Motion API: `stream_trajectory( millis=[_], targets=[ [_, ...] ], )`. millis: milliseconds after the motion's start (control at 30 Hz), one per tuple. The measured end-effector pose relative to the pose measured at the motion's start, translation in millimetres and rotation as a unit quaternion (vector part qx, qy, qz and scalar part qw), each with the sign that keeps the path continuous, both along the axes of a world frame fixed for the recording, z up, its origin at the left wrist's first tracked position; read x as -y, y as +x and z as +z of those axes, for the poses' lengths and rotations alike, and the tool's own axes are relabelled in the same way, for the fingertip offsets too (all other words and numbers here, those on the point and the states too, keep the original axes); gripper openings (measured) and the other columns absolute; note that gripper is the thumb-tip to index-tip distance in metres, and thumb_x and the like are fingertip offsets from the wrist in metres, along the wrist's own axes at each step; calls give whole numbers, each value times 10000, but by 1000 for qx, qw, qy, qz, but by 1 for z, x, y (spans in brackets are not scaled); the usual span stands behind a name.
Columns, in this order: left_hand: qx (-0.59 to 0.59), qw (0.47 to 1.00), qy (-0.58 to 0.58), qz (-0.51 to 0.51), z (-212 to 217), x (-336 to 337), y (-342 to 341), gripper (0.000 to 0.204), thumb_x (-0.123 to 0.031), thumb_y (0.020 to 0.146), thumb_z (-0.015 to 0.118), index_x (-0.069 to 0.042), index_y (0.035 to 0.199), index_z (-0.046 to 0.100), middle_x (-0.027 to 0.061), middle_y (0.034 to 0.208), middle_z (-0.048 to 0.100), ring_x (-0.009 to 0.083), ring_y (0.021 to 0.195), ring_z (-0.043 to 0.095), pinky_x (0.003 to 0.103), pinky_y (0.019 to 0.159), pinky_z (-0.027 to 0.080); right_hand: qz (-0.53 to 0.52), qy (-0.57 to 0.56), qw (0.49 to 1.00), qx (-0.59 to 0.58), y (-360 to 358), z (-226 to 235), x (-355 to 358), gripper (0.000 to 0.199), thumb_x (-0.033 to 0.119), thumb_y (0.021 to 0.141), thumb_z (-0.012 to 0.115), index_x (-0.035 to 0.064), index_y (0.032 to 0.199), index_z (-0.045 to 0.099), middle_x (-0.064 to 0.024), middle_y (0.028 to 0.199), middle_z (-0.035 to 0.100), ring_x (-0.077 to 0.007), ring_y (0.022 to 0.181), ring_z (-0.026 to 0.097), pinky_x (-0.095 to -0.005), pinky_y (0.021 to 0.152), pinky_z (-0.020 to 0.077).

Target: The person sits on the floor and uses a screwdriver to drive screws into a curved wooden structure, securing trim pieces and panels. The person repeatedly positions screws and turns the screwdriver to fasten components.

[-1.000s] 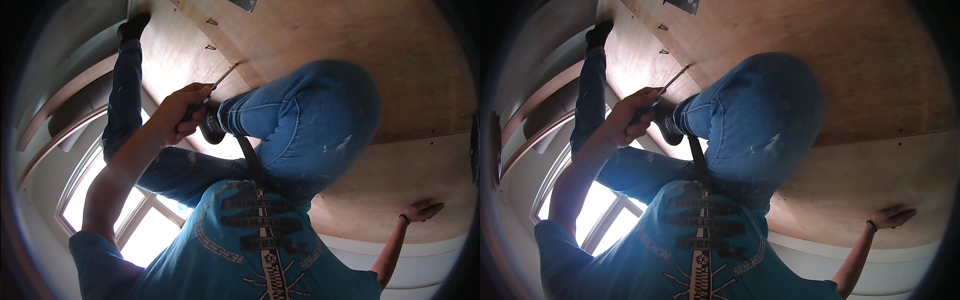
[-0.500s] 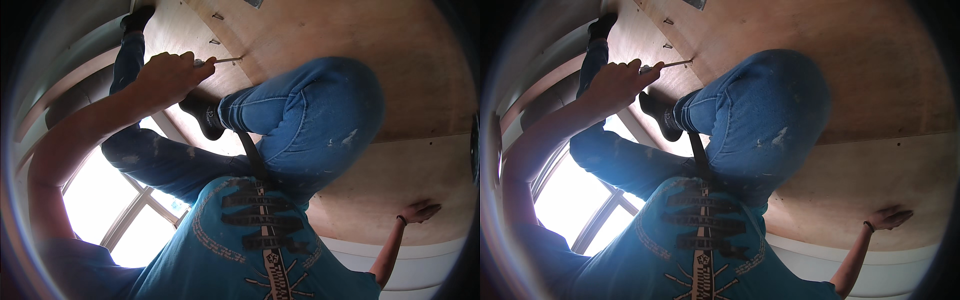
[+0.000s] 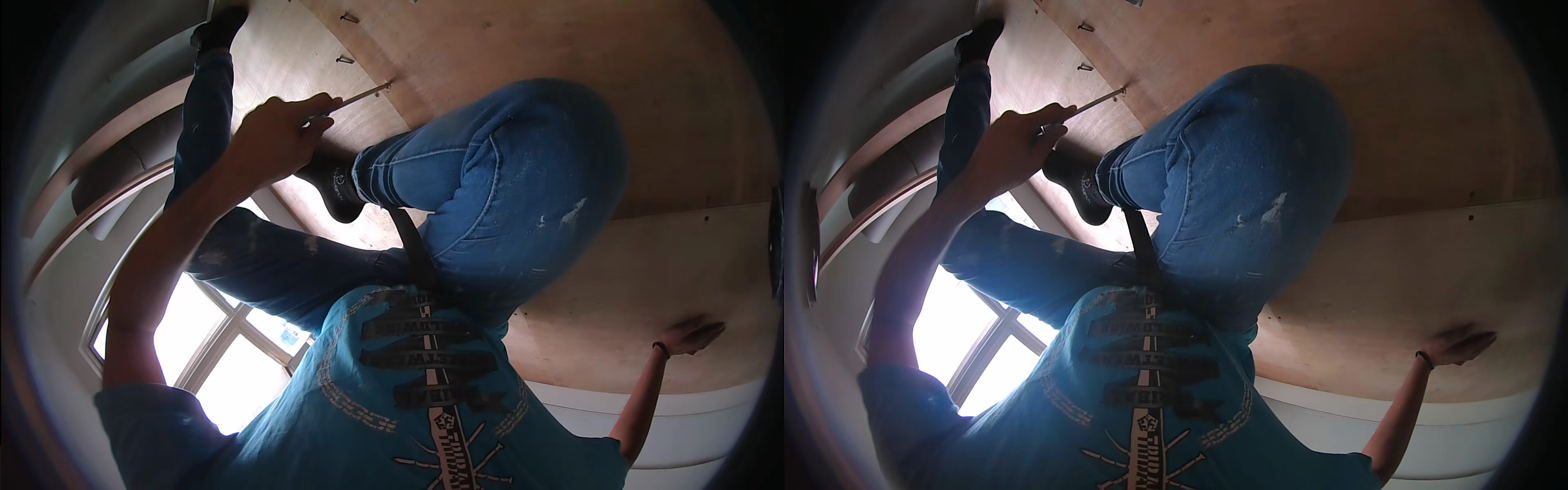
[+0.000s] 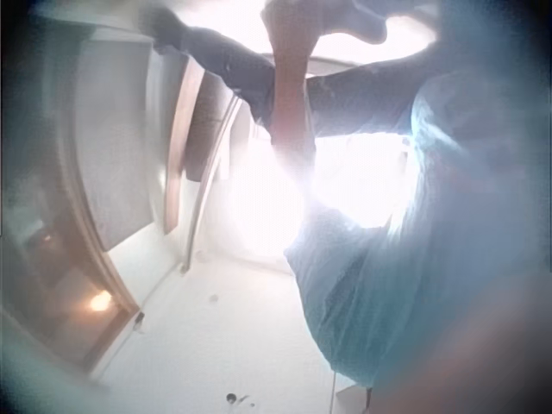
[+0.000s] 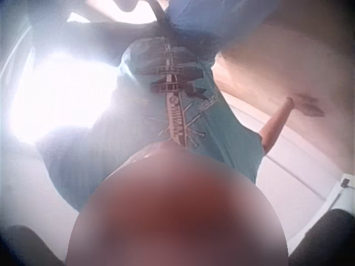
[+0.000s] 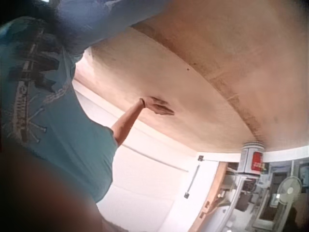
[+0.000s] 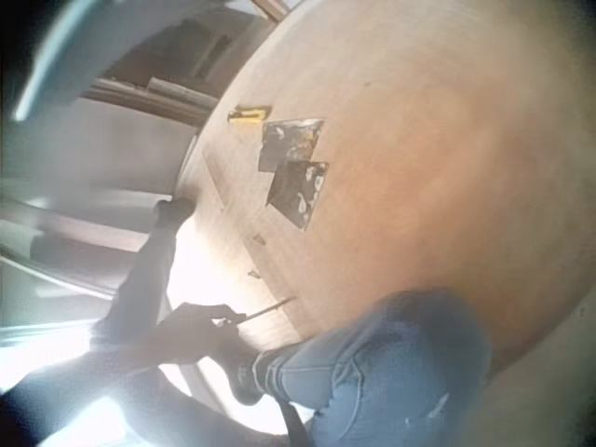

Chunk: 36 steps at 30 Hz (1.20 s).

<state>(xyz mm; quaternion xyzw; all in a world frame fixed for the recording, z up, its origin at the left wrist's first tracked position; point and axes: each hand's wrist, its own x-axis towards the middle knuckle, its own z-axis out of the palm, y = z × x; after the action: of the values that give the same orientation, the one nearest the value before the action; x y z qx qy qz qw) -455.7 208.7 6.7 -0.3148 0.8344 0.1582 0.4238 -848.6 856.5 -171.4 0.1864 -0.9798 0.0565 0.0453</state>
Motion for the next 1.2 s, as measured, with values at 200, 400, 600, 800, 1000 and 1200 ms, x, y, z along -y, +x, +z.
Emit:
stream_trajectory(
  millis=[200, 400, 600, 800, 1000, 1200],
  targets=[
    [68, 922, -41, -378, 19, -3, -51, 562, -105, 897, 749, -104, 1427, 561, 142, 812, 705, 225, 699, 738, 364, 594, 578, 56, -3, 998, -21, -5, -9, -23, 719, 511, 1100, 377, 0, 1604, 331, -222, 1641, 363, -383, 1520, 342, -513, 1234, 280],
    [-11, 660, 268, 702, -5, 2, 7, 295, -290, 1087, 551, -141, 1338, 592, 19, 673, 557, 51, 357, 335, 175, 317, 260, 38, 40, 997, -61, -8, -23, -36, 699, 506, 1103, 384, 13, 1597, 354, -203, 1632, 388, -377, 1511, 359, -510, 1223, 306],
    [-233, 395, 433, 776, -32, -73, 87, 350, -334, 1108, 499, -161, 1406, 559, 7, 693, 516, 57, 376, 372, 208, 296, 278, -32, 28, 999, -21, -7, -13, -9, 775, 599, 1079, 340, 15, 1588, 368, -205, 1620, 401, -360, 1499, 380, -505, 1227, 323],
    [-294, 907, -8, 302, 30, 0, 95, 373, -329, 1079, 574, -118, 1379, 642, 88, 678, 641, 175, 598, 644, 341, 588, 487, -131, 70, 989, -14, -9, -20, -20, 838, 697, 1037, 315, 79, 1600, 374, -180, 1625, 400, -359, 1499, 383, -618, 1189, 313],
    [-230, 931, -188, 214, -2, 123, 89, 327, -324, 1043, 600, -169, 1320, 680, 166, 840, 747, 338, 769, 741, 441, 763, 568, -366, 79, 927, 24, -37, -39, 32, 1012, 808, 954, 350, 36, 1608, 324, -186, 1639, 354, -366, 1514, 344, -639, 1175, 283],
    [-257, 937, -157, 179, -33, 159, 93, 345, -343, 1050, 592, -146, 1316, 690, 130, 783, 705, 238, 704, 683, 393, 733, 535, -377, 79, 923, -7, -29, -46, 37, 1037, 822, 953, 316, 41, 1633, 247, -176, 1668, 293, -343, 1535, 306, -603, 1196, 255]
  ],
)
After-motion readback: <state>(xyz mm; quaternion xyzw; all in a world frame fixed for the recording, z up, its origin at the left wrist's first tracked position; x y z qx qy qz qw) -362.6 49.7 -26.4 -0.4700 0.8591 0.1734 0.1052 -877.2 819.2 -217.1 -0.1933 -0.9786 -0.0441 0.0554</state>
